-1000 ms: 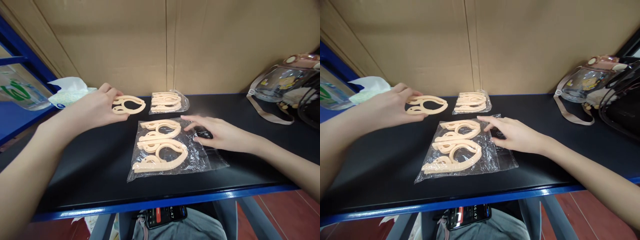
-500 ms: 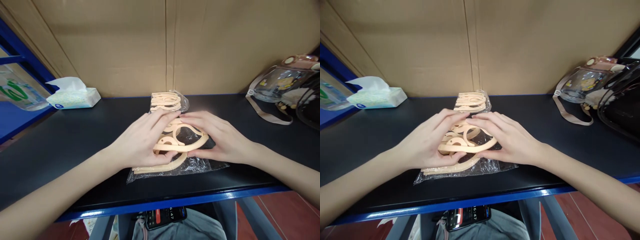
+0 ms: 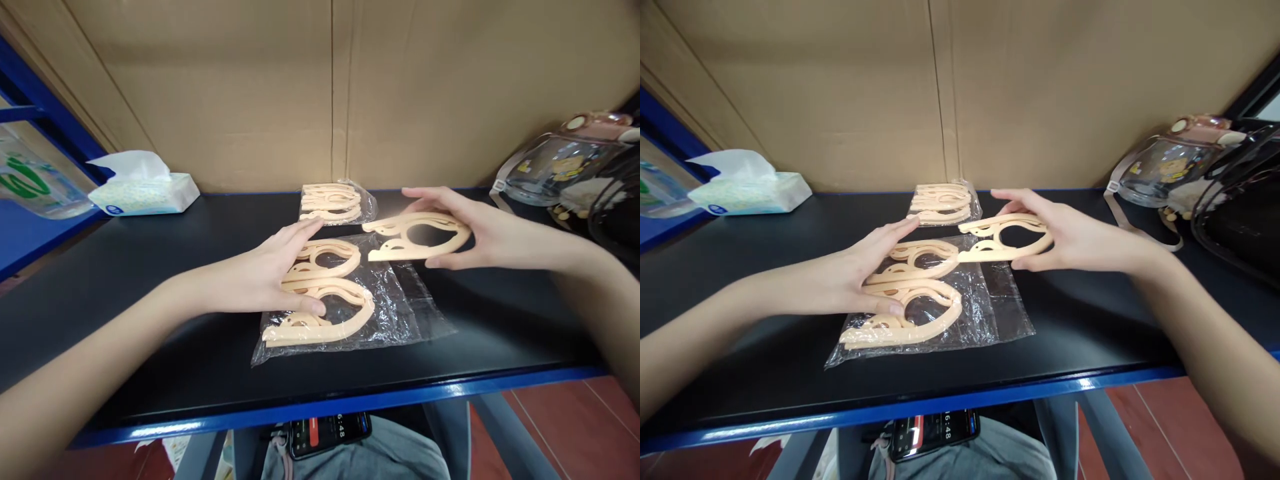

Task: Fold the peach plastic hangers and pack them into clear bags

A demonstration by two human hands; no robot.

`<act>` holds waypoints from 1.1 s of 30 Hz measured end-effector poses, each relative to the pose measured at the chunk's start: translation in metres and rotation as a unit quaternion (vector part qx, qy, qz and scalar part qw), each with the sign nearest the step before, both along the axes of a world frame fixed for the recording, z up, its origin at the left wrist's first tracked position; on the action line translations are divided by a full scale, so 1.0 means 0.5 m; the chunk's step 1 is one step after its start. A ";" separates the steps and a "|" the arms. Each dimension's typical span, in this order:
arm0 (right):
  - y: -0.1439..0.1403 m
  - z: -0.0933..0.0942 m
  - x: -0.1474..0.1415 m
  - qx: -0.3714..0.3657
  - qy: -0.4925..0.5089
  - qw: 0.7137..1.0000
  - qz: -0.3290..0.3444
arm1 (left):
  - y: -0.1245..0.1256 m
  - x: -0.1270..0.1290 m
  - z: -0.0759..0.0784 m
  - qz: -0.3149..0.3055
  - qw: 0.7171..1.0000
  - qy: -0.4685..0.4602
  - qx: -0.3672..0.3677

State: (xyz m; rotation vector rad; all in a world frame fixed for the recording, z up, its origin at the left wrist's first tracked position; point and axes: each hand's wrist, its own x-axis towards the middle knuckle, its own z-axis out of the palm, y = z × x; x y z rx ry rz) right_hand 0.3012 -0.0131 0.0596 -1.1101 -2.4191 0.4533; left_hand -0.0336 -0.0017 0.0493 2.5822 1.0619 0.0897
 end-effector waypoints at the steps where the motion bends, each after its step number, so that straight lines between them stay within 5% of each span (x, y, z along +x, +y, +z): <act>1: 0.004 0.008 0.015 -0.015 -0.006 1.000 -0.004 | 0.003 -0.005 0.004 0.010 0.999 0.021 -0.031; 9: 0.001 0.018 0.060 -0.066 -0.105 0.992 0.020 | 0.007 -0.008 0.014 0.038 0.989 0.086 -0.112; 24: -0.015 -0.078 -0.085 -0.087 0.034 0.992 0.080 | 0.009 -0.010 0.003 0.020 0.990 0.110 -0.091; 33: 0.002 -0.042 -0.040 -0.067 -0.032 0.994 0.075 | 0.009 -0.010 0.005 0.016 0.990 0.108 -0.087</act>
